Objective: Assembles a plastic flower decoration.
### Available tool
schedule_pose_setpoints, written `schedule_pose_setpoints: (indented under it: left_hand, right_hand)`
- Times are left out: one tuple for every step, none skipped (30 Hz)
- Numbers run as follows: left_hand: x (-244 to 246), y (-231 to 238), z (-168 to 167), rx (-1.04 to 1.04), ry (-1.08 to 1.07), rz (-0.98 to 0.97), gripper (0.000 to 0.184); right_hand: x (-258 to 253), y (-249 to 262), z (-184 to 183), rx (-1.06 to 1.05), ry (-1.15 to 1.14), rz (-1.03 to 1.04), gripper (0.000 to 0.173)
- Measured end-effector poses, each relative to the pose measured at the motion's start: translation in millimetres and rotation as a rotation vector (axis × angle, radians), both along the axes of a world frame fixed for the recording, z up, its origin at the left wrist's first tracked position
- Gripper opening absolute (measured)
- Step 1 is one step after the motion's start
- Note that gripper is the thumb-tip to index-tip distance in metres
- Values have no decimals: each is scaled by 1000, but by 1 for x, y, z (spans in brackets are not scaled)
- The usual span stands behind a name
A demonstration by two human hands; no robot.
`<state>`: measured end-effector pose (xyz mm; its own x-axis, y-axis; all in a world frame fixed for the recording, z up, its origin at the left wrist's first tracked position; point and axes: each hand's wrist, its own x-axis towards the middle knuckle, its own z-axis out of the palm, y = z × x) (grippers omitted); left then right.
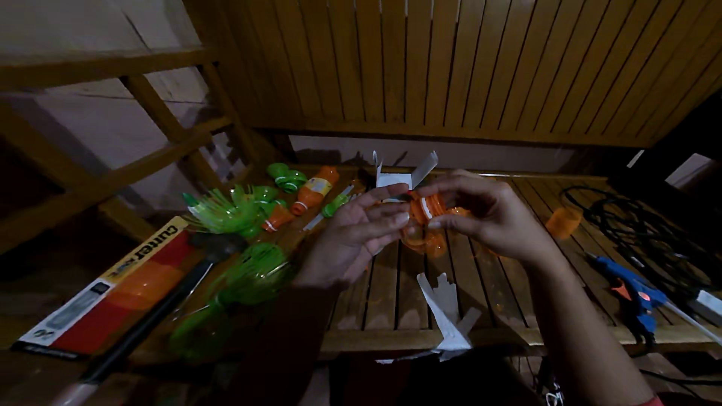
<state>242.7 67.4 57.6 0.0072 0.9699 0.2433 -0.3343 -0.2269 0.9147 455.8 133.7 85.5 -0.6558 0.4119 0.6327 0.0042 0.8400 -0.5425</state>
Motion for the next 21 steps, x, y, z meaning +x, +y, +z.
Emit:
schedule_pose_setpoints:
  left_hand:
    - [2, 1, 1, -7, -5, 17, 39]
    - [3, 2, 3, -11, -9, 29, 37]
    - [4, 4, 4, -17, -10, 30, 35]
    - [4, 6, 6, -23, -4, 26, 34]
    - [5, 8, 7, -27, 2, 24, 32]
    - [6, 10, 8, -31, 3, 20, 30]
    - [6, 13, 9, -35, 6, 13, 30]
    - [6, 14, 9, -43, 8, 10, 29]
    - [6, 16, 10, -56, 13, 4, 29]
    - [6, 17, 10, -76, 23, -8, 30]
    - [5, 18, 11, -97, 32, -27, 31]
    - [5, 19, 11, -118, 36, -50, 31]
    - [3, 21, 11, -131, 39, -82, 31]
    - [1, 23, 10, -138, 41, -121, 31]
    - [0, 24, 10, -149, 40, -149, 30]
    - [0, 25, 9, -162, 36, -163, 29]
    - [0, 26, 9, -168, 41, -160, 29]
    - [1, 27, 8, -165, 52, -140, 28]
    - [3, 27, 7, -149, 65, -113, 28]
    - [4, 29, 5, -126, 82, -84, 29]
    - [5, 31, 4, -105, 95, -48, 27]
  right_hand:
    - [0, 0, 0, -2, 8, 5, 35]
    - [-1, 1, 1, -4, 12, 9, 36]
    - [-1, 1, 3, -2, 17, 12, 36]
    - [-1, 3, 4, 1, 23, 11, 35]
    - [-1, 4, 6, 2, 28, 7, 35]
    - [-1, 5, 8, 4, 34, 7, 35]
    - [0, 6, 9, 6, 35, 10, 36]
    - [0, 7, 11, 0, 33, 9, 37]
    - [1, 7, 12, -15, 31, 7, 37]
    - [2, 7, 13, -30, 23, 0, 37]
    - [3, 7, 14, -41, 12, -6, 37]
    - [4, 8, 16, -48, -1, 0, 36]
    - [5, 10, 17, -46, -12, 16, 36]
    - [6, 13, 18, -38, -29, 34, 35]
    - [7, 15, 21, -23, -48, 45, 34]
    - [7, 16, 23, -10, -76, 52, 33]
    - [8, 18, 26, 15, -113, 52, 32]
    - [8, 19, 29, 36, -153, 34, 31]
    - [8, 19, 33, 50, -194, 2, 30]
    - [8, 18, 35, 67, -228, -28, 28]
    - [7, 18, 37, 88, -257, -52, 27]
